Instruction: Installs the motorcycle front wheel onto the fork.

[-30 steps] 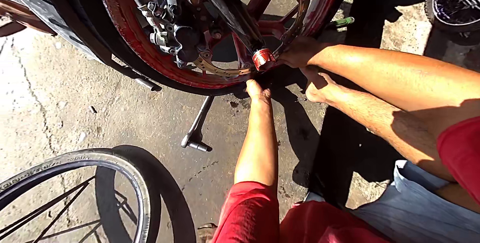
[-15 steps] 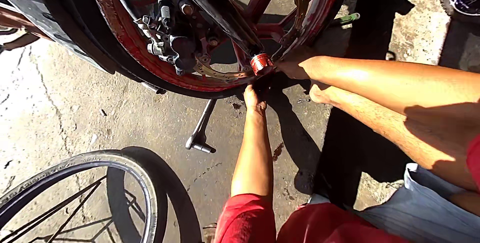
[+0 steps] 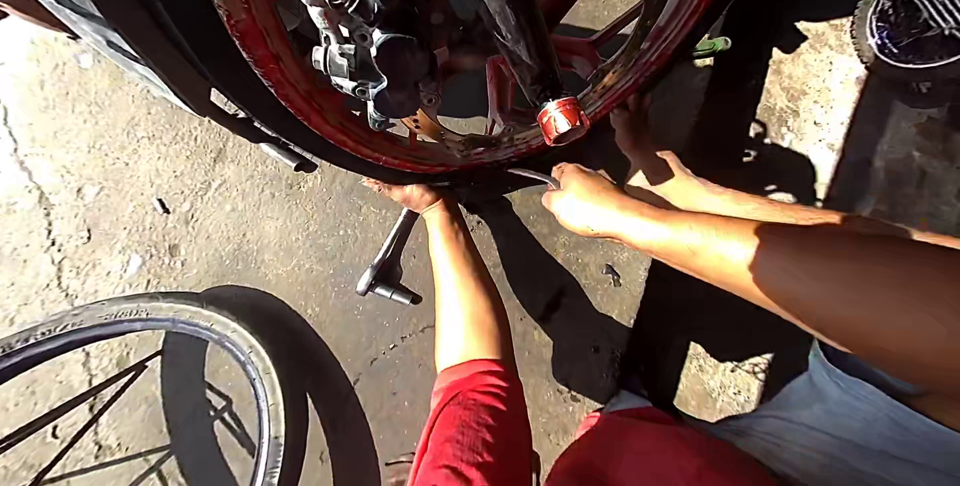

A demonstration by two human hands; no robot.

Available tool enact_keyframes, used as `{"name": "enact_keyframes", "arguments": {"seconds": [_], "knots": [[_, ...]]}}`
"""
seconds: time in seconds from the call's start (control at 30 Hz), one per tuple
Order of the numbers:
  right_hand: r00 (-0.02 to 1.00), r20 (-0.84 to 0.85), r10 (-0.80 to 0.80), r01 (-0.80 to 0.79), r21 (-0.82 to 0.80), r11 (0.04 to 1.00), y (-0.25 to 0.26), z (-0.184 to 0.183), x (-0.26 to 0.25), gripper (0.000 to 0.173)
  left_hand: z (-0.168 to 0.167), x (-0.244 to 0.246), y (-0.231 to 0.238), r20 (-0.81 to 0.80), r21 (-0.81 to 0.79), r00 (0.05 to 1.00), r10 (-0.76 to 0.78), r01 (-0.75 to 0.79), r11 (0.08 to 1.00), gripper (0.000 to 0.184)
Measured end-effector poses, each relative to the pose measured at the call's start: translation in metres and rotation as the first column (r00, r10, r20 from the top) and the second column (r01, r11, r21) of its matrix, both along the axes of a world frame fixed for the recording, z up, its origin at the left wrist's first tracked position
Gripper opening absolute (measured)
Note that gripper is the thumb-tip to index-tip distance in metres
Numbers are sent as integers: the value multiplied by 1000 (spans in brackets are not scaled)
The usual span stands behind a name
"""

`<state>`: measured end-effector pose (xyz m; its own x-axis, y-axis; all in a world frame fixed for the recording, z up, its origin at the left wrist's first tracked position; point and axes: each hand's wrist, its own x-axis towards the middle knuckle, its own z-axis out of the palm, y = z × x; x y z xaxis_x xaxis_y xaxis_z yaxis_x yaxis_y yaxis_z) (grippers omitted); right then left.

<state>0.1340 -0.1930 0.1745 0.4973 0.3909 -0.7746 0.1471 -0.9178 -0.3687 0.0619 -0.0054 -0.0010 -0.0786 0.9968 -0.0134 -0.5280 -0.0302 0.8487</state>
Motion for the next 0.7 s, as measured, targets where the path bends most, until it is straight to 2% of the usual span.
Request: {"name": "enact_keyframes", "arguments": {"seconds": [0.13, 0.37, 0.43, 0.57, 0.67, 0.7], "knots": [[998, 45, -42, 42, 12, 999, -3, -4, -28, 18, 7, 1, 2, 45, 2, 999, -5, 5, 1000, 63], [987, 142, -73, 66, 52, 996, -20, -24, -56, 24, 5, 3, 6, 50, -27, 999, -6, 8, 1000, 63], [978, 187, -91, 75, 94, 993, -31, -48, -73, 28, 3, 4, 7, 29, -27, 1000, -7, 8, 1000, 63], [909, 388, -153, 64, 232, 971, -45, -125, -110, 35, 1, 12, 11, -44, -11, 998, 44, -44, 999, 59], [848, 527, -55, -29, 151, 988, -52, -173, -118, 37, 5, 14, 5, -79, -20, 993, 83, -84, 996, 59], [788, 615, 8, -117, 137, 984, -55, -184, -113, 35, 9, 19, 6, -87, -28, 992, 94, -97, 995, 58]]}}
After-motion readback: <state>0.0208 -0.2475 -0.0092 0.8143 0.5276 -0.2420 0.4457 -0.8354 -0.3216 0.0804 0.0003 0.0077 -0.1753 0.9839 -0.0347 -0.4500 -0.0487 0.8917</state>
